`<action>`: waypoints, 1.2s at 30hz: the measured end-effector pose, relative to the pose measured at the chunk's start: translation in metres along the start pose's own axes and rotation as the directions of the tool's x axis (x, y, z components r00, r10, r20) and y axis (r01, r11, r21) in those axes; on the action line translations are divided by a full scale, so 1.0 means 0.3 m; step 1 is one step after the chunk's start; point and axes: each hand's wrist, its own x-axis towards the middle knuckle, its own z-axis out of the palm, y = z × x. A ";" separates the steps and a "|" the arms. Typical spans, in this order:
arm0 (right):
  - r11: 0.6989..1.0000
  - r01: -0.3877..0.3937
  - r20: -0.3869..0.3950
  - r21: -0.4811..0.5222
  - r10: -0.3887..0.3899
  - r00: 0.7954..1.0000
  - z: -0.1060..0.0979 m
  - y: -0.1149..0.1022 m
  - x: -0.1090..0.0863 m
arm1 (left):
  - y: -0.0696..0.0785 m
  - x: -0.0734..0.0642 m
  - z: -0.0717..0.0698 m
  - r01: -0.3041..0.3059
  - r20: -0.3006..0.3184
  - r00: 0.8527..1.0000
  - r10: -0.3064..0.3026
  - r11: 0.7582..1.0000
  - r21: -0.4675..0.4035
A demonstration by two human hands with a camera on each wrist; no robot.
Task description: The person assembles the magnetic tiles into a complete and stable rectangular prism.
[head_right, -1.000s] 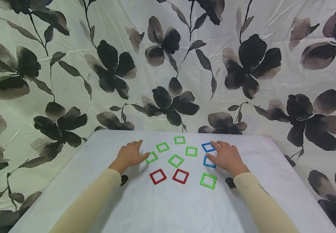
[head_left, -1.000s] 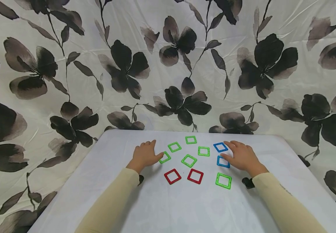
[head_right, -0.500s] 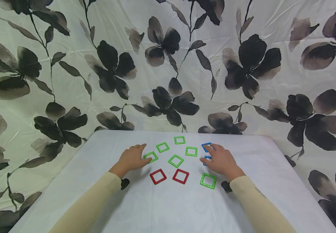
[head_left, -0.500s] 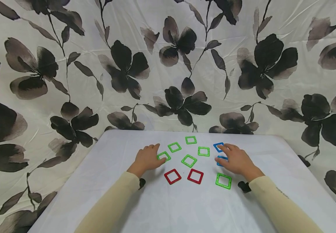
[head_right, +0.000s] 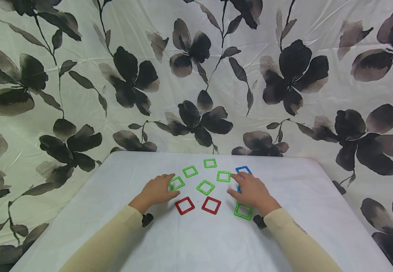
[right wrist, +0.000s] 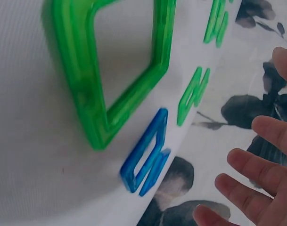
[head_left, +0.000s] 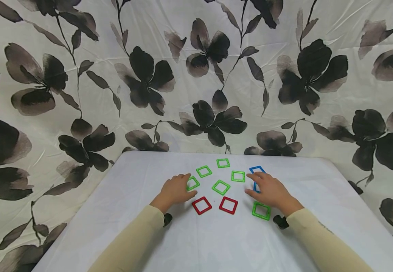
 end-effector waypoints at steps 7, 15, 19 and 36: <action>0.999 0.019 0.025 0.039 -0.020 1.000 0.016 -0.032 0.001 | 0.023 -0.010 0.018 -0.012 0.039 0.999 0.013 1.000 -0.028; 0.997 0.058 0.037 0.041 -0.060 0.998 0.027 -0.068 -0.003 | 0.057 -0.028 0.023 -0.033 0.064 0.997 0.036 0.998 -0.047; 0.996 0.064 0.060 0.065 -0.068 0.996 0.033 -0.085 -0.005 | 0.074 -0.034 0.025 -0.040 0.085 0.995 0.046 0.997 -0.063; 0.987 0.100 0.109 0.129 -0.114 0.988 0.064 -0.169 -0.006 | 0.114 -0.049 0.045 -0.103 0.097 0.990 0.103 0.995 -0.015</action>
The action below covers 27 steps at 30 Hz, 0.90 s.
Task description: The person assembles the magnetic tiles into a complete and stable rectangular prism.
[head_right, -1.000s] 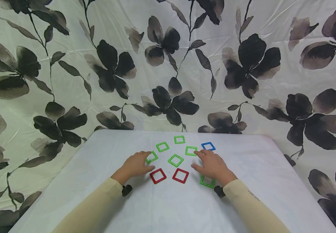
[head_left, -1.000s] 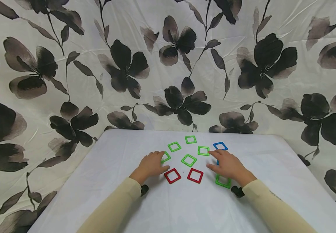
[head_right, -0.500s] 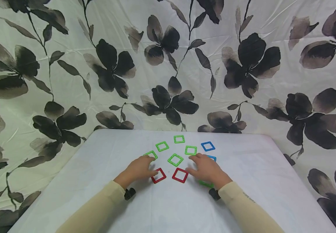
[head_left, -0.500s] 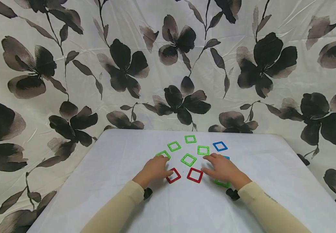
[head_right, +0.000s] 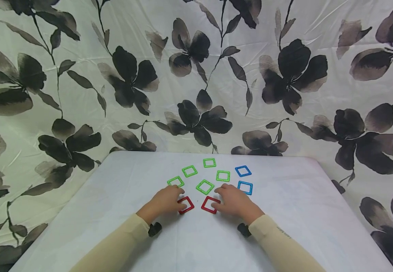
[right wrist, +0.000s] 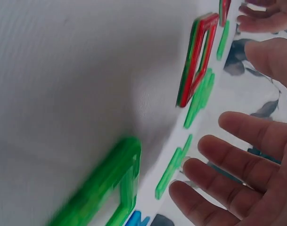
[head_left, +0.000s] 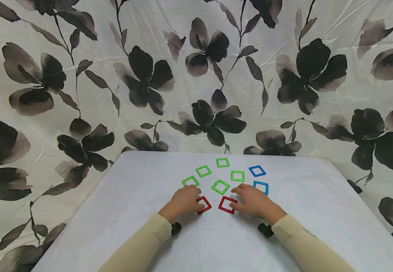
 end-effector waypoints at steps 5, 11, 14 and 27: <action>1.000 -0.003 0.019 -0.001 0.003 1.000 0.018 -0.015 0.016 | 0.010 0.002 0.010 -0.025 -0.006 1.000 0.025 1.000 0.019; 1.000 -0.017 0.034 0.001 0.017 0.999 0.035 -0.033 0.028 | 0.017 0.001 0.023 -0.039 -0.012 0.999 0.039 0.999 0.014; 1.000 -0.008 0.031 -0.003 0.008 0.999 0.036 -0.044 0.028 | 0.021 -0.001 0.025 -0.035 -0.006 0.999 0.035 0.999 0.004; 1.000 0.007 0.028 -0.028 -0.006 1.000 0.048 -0.066 0.027 | 0.037 0.001 0.032 -0.026 0.007 1.000 0.026 1.000 0.003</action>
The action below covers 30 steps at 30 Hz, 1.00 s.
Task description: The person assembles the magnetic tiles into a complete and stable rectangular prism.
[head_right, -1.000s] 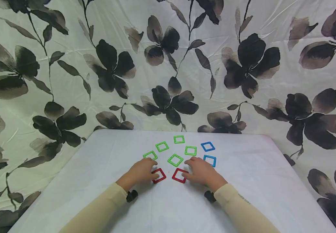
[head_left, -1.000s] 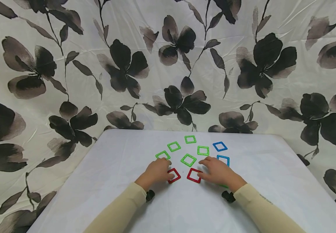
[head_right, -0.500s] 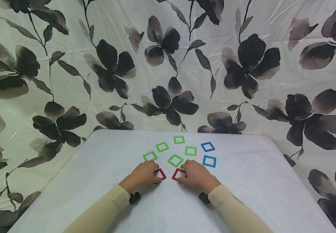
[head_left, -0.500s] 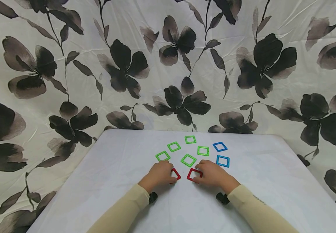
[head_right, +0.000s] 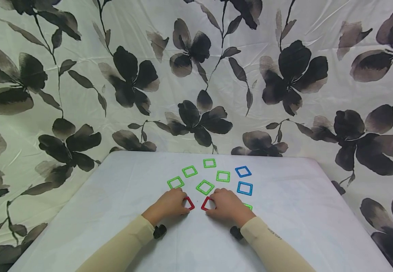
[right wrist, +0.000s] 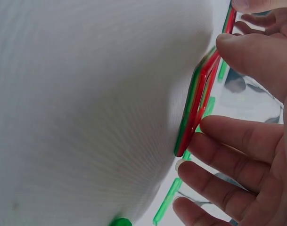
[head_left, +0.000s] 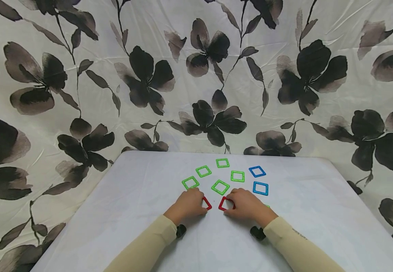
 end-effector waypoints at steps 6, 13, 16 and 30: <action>1.000 0.019 0.012 -0.004 -0.019 1.000 -0.002 0.005 -0.005 | 0.002 0.004 0.003 -0.022 0.009 1.000 0.022 1.000 -0.018; 1.000 0.019 0.040 0.009 -0.020 0.999 -0.005 0.014 -0.005 | 0.011 0.015 0.004 -0.039 0.056 0.998 0.042 0.998 -0.053; 1.000 0.018 0.050 0.022 -0.020 0.999 -0.010 0.013 -0.007 | 0.016 0.021 0.004 -0.046 0.064 0.997 0.050 0.997 -0.054; 0.995 0.014 0.073 0.096 -0.021 0.997 -0.015 0.004 -0.009 | 0.046 0.046 0.002 -0.107 0.103 0.988 0.115 0.991 -0.079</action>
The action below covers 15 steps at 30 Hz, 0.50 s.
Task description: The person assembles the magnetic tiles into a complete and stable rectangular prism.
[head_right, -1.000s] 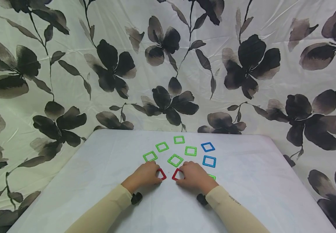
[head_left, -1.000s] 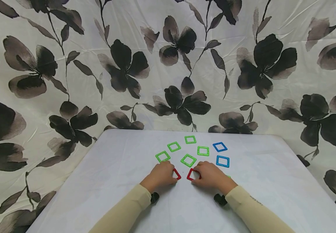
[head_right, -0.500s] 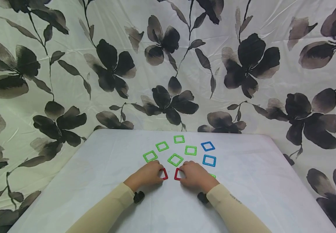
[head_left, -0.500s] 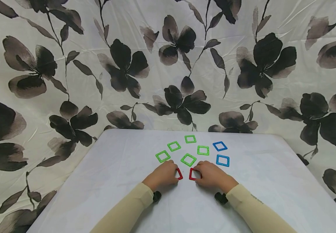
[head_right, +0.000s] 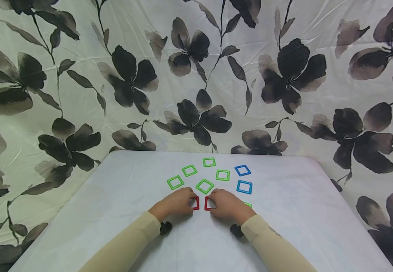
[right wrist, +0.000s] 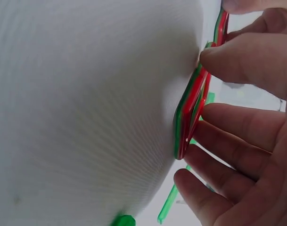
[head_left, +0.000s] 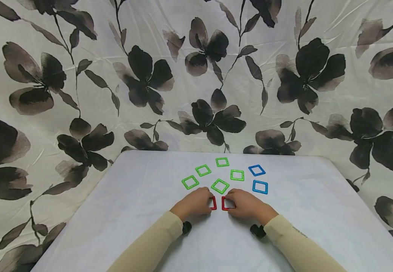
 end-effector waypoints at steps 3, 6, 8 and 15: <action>1.000 0.002 -0.002 -0.010 -0.002 1.000 0.002 0.002 0.000 | 0.005 0.009 0.005 -0.010 0.003 1.000 0.010 1.000 -0.003; 1.000 -0.003 -0.003 -0.026 0.003 1.000 0.002 0.004 0.001 | 0.012 0.018 0.010 -0.014 0.002 1.000 0.014 1.000 -0.002; 0.999 -0.005 -0.002 -0.031 0.005 1.000 0.000 0.006 0.001 | 0.017 0.023 0.014 -0.016 -0.001 1.000 0.016 1.000 -0.004; 1.000 -0.013 0.010 -0.013 0.013 1.000 -0.002 0.014 0.004 | 0.035 0.027 0.014 -0.039 -0.009 0.999 0.039 0.999 0.000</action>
